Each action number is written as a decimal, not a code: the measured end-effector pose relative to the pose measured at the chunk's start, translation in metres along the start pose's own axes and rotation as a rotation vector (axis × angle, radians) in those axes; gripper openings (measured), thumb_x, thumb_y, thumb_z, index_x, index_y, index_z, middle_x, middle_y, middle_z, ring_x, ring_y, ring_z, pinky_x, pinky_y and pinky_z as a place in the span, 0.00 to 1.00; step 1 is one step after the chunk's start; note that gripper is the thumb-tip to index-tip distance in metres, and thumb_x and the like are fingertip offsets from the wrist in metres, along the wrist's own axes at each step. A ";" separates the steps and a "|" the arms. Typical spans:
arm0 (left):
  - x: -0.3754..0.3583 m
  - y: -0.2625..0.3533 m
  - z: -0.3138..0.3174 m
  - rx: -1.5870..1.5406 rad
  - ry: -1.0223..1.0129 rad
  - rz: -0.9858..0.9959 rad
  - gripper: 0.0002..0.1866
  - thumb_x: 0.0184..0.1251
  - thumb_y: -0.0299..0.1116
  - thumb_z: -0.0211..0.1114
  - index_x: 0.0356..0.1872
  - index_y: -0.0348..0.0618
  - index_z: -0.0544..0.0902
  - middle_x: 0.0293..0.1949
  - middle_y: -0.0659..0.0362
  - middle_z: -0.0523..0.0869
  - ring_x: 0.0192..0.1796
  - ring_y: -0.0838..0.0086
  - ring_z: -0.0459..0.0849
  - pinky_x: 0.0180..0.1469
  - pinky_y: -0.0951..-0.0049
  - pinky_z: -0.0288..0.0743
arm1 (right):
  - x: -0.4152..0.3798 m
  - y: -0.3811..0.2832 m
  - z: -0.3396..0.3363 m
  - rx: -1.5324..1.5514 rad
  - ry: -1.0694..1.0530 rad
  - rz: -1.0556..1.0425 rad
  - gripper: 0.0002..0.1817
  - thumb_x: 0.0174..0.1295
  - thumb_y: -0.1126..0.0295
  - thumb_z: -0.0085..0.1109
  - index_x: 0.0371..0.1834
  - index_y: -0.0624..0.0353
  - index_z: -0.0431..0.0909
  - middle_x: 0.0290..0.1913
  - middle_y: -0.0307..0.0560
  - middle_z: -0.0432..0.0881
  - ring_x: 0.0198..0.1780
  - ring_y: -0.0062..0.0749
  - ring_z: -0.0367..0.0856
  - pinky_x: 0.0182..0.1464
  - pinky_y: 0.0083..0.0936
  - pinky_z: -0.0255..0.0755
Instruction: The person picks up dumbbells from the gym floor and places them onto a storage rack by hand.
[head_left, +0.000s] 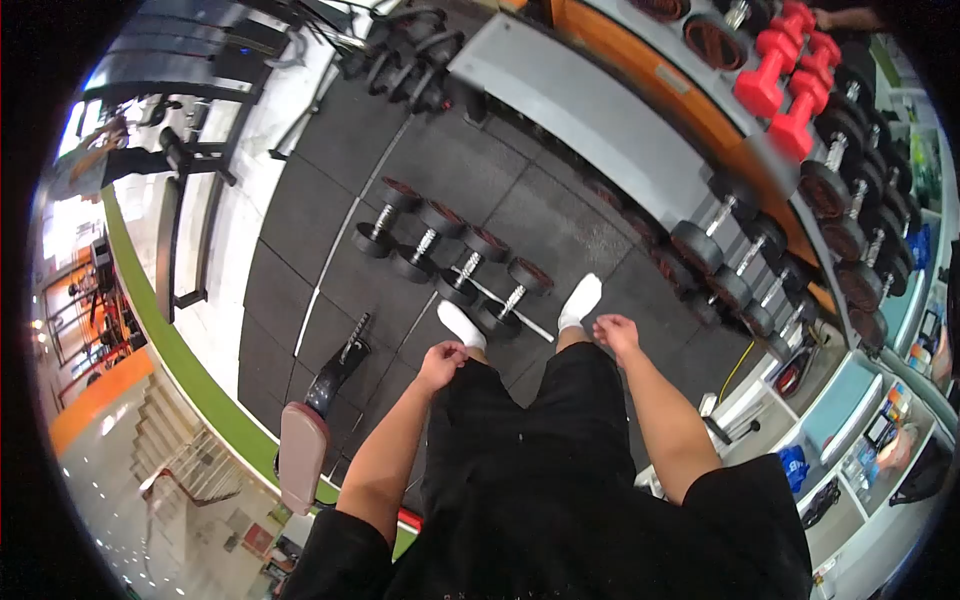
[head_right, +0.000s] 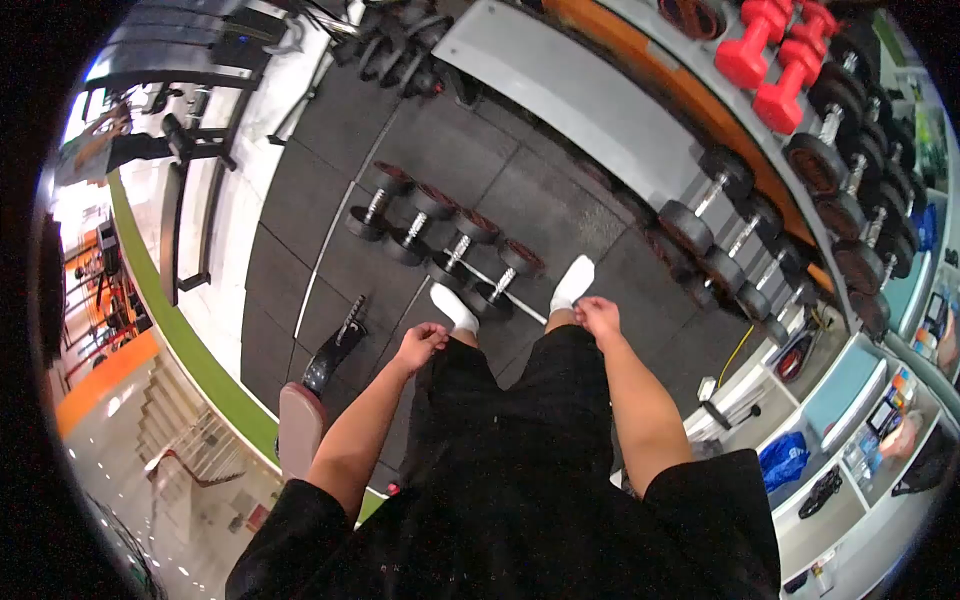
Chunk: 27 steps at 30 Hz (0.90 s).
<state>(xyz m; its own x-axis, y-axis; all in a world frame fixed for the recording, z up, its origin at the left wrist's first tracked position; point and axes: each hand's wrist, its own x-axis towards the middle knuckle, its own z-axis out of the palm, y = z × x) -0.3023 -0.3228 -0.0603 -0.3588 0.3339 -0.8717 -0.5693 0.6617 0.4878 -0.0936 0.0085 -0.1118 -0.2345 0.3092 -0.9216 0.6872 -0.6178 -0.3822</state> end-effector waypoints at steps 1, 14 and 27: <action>0.018 -0.004 0.009 0.005 -0.019 -0.039 0.09 0.59 0.26 0.58 0.39 0.34 0.78 0.33 0.59 0.82 0.35 0.76 0.79 0.40 0.77 0.73 | 0.023 0.011 0.011 -0.017 -0.005 0.003 0.10 0.58 0.68 0.57 0.38 0.62 0.78 0.31 0.40 0.81 0.29 0.21 0.78 0.30 0.18 0.71; 0.343 -0.182 0.087 0.659 0.009 0.061 0.24 0.38 0.32 0.68 0.41 0.36 0.74 0.43 0.46 0.78 0.48 0.53 0.77 0.50 0.64 0.73 | 0.281 0.188 0.211 0.443 0.179 0.369 0.08 0.52 0.72 0.63 0.35 0.58 0.76 0.31 0.37 0.79 0.32 0.21 0.77 0.34 0.17 0.72; 0.451 -0.270 0.107 0.705 -0.084 -0.066 0.20 0.43 0.34 0.67 0.40 0.36 0.77 0.37 0.45 0.82 0.45 0.53 0.80 0.49 0.64 0.74 | 0.404 0.277 0.239 0.775 0.021 0.371 0.11 0.51 0.69 0.67 0.35 0.54 0.76 0.33 0.37 0.77 0.36 0.26 0.76 0.45 0.23 0.72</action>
<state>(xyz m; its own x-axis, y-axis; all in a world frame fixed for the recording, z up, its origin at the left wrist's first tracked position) -0.2316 -0.2793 -0.5903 -0.2657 0.3105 -0.9127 0.0359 0.9493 0.3125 -0.1626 -0.2103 -0.6056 -0.0694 -0.0015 -0.9976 0.0518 -0.9987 -0.0021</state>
